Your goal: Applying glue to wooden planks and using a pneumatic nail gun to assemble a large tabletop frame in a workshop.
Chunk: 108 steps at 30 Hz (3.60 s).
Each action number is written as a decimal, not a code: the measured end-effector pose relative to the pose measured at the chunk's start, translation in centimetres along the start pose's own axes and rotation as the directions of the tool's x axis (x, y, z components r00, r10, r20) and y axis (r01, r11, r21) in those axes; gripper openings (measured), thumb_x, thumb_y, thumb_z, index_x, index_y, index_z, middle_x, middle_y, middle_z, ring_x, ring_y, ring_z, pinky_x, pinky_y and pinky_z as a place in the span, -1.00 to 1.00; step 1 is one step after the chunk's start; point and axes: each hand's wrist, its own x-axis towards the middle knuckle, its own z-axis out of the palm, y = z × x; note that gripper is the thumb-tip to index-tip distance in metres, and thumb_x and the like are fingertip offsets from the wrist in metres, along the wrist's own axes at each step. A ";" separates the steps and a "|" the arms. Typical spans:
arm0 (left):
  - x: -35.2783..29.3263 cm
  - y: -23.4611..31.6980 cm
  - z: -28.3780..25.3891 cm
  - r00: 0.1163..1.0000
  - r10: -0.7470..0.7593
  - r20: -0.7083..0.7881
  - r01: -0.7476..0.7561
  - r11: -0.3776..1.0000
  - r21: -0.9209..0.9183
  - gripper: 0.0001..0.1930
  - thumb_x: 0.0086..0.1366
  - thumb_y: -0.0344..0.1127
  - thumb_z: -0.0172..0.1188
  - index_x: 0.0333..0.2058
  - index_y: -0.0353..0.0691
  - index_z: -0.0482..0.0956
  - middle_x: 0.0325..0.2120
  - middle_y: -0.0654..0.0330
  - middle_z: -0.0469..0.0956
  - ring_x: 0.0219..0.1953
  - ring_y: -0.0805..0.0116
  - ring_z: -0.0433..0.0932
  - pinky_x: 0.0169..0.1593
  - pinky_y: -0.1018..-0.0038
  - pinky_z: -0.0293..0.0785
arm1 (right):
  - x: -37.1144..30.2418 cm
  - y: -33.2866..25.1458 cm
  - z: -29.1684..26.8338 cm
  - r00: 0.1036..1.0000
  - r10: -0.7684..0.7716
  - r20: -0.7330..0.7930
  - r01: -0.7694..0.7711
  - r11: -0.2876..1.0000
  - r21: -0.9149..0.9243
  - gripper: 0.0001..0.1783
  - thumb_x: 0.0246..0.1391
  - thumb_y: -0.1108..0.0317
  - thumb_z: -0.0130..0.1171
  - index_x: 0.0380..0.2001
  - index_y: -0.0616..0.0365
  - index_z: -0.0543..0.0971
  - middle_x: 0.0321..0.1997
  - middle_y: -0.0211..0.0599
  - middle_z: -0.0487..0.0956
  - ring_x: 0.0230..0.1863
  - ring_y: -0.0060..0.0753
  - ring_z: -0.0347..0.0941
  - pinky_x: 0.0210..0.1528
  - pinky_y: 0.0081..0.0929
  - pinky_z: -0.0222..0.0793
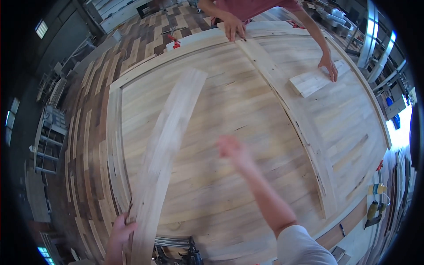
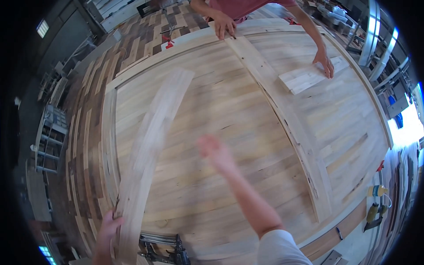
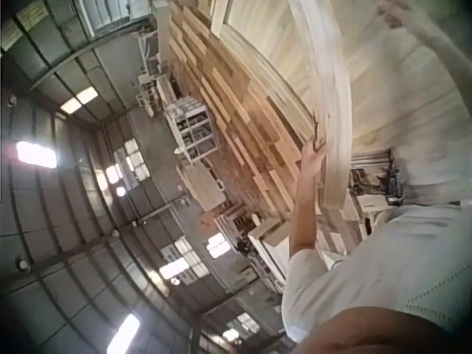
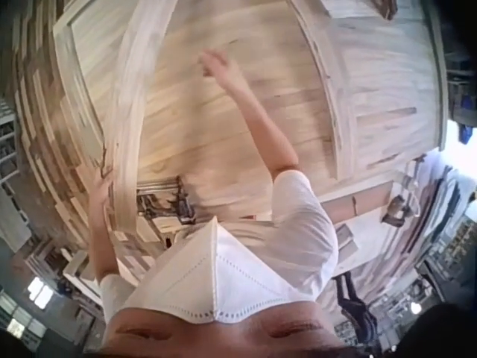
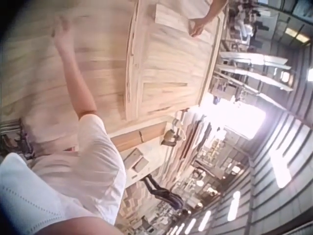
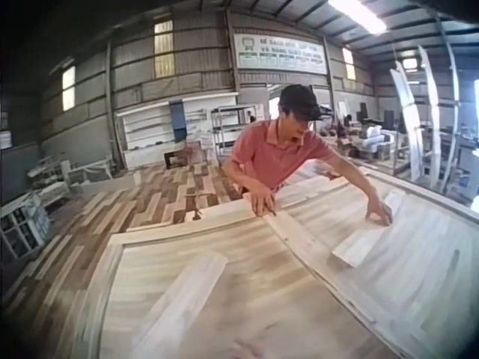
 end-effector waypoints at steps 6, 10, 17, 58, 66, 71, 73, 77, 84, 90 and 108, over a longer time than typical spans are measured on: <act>6.9 4.4 2.0 0.973 0.019 0.232 0.003 0.996 -0.092 -0.46 0.13 -0.31 0.37 0.04 -0.41 0.42 -0.17 0.19 0.56 -0.17 0.48 0.52 -0.05 0.51 0.47 | 2.2 2.9 13.9 0.930 0.242 0.275 -0.325 0.893 0.313 -0.46 0.13 0.11 0.24 0.01 0.34 0.48 -0.24 -0.24 0.60 -0.26 -0.39 0.56 -0.25 -0.45 0.55; 9.4 10.8 1.9 0.958 0.287 -0.021 -0.222 0.784 0.580 -0.45 0.14 -0.26 0.35 0.07 -0.36 0.41 -0.10 0.06 0.56 -0.04 0.20 0.55 0.07 0.36 0.43 | 7.1 2.2 14.6 0.968 0.221 0.117 -0.249 0.892 0.377 -0.57 0.07 0.27 0.28 -0.10 0.42 0.51 -0.21 -0.17 0.61 -0.28 -0.32 0.59 -0.32 -0.32 0.58; 3.0 3.1 -10.3 0.521 0.509 -0.685 -0.419 0.852 0.314 -0.59 0.33 -0.33 0.10 0.12 -0.34 0.38 0.13 0.03 0.39 0.18 0.23 0.37 0.26 0.38 0.25 | 19.9 0.0 16.8 0.997 0.042 -0.072 -0.007 0.901 0.435 -0.68 0.11 0.25 0.24 -0.16 0.26 0.52 -0.24 -0.24 0.57 -0.29 -0.32 0.58 -0.35 -0.26 0.63; 7.5 -11.5 3.2 0.743 0.325 -0.585 0.345 0.563 0.751 0.03 0.10 0.31 0.14 0.38 -0.20 -0.03 0.35 -0.24 -0.05 0.36 -0.24 -0.06 0.34 -0.08 -0.17 | 37.8 0.9 16.6 0.822 -0.567 0.060 0.043 -0.043 -0.998 -0.25 -0.01 -0.30 0.17 0.20 -0.21 0.43 0.35 0.01 0.23 0.22 0.46 0.20 0.29 0.18 0.05; 7.3 -10.9 3.2 0.756 0.300 -0.582 0.348 0.568 0.746 0.03 0.11 0.32 0.13 0.38 -0.22 -0.03 0.34 -0.26 -0.05 0.35 -0.26 -0.06 0.33 -0.09 -0.18 | 36.3 -0.8 19.4 0.886 -0.463 0.039 0.050 0.011 -0.999 -0.16 -0.08 -0.38 0.18 0.22 -0.21 0.41 0.35 0.00 0.23 0.26 0.37 0.21 0.28 0.17 0.09; 7.5 -11.1 3.2 0.750 0.314 -0.582 0.338 0.574 0.745 0.03 0.12 0.33 0.10 0.37 -0.23 -0.03 0.33 -0.27 -0.04 0.35 -0.26 -0.05 0.32 -0.09 -0.17 | 37.1 0.0 21.9 0.871 -0.489 0.045 0.077 0.045 -0.996 -0.16 -0.05 -0.45 0.08 0.19 -0.19 0.43 0.31 0.02 0.27 0.24 0.26 0.28 0.26 0.17 0.12; 7.8 -11.2 3.4 0.762 0.310 -0.569 0.323 0.579 0.748 0.02 0.13 0.33 0.10 0.37 -0.24 -0.02 0.33 -0.28 -0.04 0.35 -0.26 -0.04 0.31 -0.09 -0.17 | 38.3 -0.4 22.1 0.889 -0.457 0.027 0.070 0.077 -0.995 -0.20 -0.01 -0.46 0.00 0.15 -0.17 0.48 0.30 0.01 0.30 0.24 0.16 0.31 0.25 0.19 0.13; 7.5 -11.0 3.1 0.761 0.299 -0.575 0.326 0.590 0.739 0.02 0.13 0.33 0.10 0.37 -0.25 -0.02 0.33 -0.29 -0.05 0.34 -0.27 -0.04 0.31 -0.10 -0.17 | 38.1 0.5 22.7 0.855 -0.485 0.185 0.186 -0.045 -0.981 -0.27 0.05 -0.41 -0.02 0.09 -0.16 0.53 0.27 -0.02 0.35 0.25 0.05 0.33 0.25 0.18 0.14; 7.6 -10.9 3.2 0.764 0.319 -0.561 0.307 0.586 0.750 0.03 0.12 0.33 0.10 0.37 -0.26 -0.03 0.33 -0.31 -0.06 0.34 -0.28 -0.04 0.31 -0.10 -0.17 | 41.0 -0.4 23.3 0.871 -0.465 0.155 0.176 0.000 -0.984 -0.37 0.13 -0.30 -0.05 0.11 -0.18 0.51 0.21 -0.04 0.41 0.21 0.01 0.37 0.19 0.08 0.25; 7.4 -11.2 3.1 0.756 0.323 -0.569 0.317 0.580 0.751 0.03 0.12 0.34 0.10 0.36 -0.26 -0.02 0.33 -0.30 -0.04 0.34 -0.27 -0.04 0.31 -0.10 -0.15 | 44.0 0.4 24.5 0.867 -0.475 0.152 0.180 0.015 -0.984 -0.46 0.15 -0.22 -0.01 0.01 -0.14 0.56 0.15 -0.12 0.45 0.17 -0.07 0.41 0.18 0.17 0.24; 7.7 -8.3 3.2 0.778 0.117 -0.617 0.427 0.622 0.656 0.07 0.03 0.31 0.26 0.38 -0.14 -0.01 0.36 -0.20 -0.09 0.39 -0.20 -0.13 0.36 -0.12 -0.19 | 29.5 2.1 23.0 0.717 -0.396 0.575 0.657 0.107 -0.746 -0.39 0.14 0.05 0.11 0.24 -0.01 0.37 0.36 -0.04 0.24 0.27 0.07 0.28 0.25 -0.08 0.27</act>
